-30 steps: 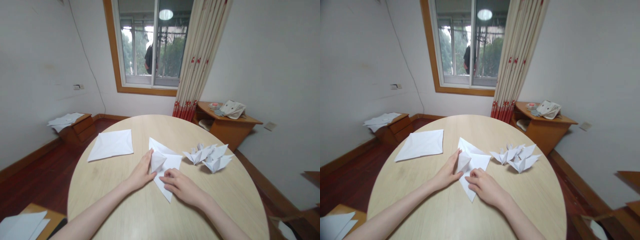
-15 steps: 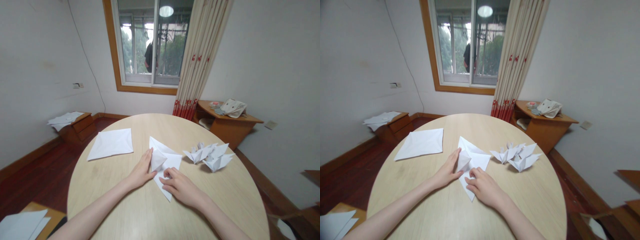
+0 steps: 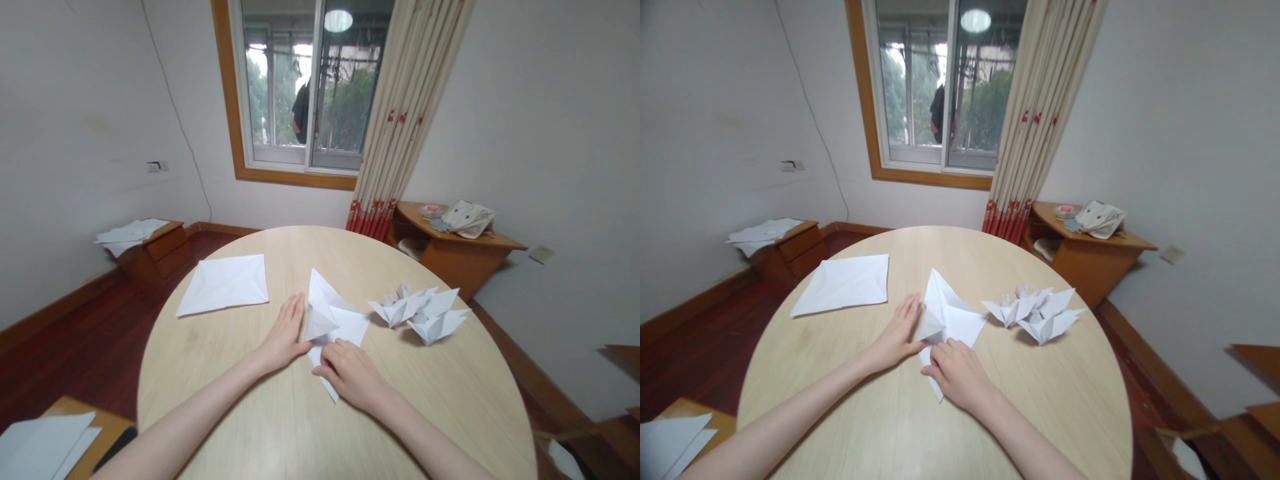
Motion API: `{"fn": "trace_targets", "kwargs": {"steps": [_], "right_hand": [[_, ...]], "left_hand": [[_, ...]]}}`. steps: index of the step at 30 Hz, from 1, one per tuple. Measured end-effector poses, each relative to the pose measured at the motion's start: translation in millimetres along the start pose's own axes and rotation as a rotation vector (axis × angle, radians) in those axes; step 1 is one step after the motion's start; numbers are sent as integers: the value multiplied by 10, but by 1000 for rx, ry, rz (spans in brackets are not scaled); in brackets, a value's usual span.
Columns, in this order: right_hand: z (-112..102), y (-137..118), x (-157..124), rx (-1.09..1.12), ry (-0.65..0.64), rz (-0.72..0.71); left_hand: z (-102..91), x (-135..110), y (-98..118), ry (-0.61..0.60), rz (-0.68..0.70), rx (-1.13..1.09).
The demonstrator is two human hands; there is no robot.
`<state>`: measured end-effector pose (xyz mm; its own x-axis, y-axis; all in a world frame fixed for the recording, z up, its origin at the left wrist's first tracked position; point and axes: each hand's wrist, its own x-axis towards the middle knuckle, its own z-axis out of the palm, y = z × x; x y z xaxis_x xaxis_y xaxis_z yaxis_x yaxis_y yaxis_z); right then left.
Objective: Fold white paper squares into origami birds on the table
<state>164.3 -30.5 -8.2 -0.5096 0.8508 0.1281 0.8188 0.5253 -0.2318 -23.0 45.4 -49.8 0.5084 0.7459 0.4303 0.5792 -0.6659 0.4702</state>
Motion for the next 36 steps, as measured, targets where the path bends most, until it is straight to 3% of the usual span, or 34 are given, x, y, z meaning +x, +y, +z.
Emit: {"fn": "trace_targets", "kwargs": {"steps": [16,30,36], "right_hand": [[-208,61,-62,156,-119,46],[-215,148,-79,287,-166,18],[-147,234,-53,457,-131,12]], "left_hand": [[-66,5,70,-77,-35,107],[-69,-8,62,-69,-38,102],[-106,-29,113,-74,-4,146]]}}
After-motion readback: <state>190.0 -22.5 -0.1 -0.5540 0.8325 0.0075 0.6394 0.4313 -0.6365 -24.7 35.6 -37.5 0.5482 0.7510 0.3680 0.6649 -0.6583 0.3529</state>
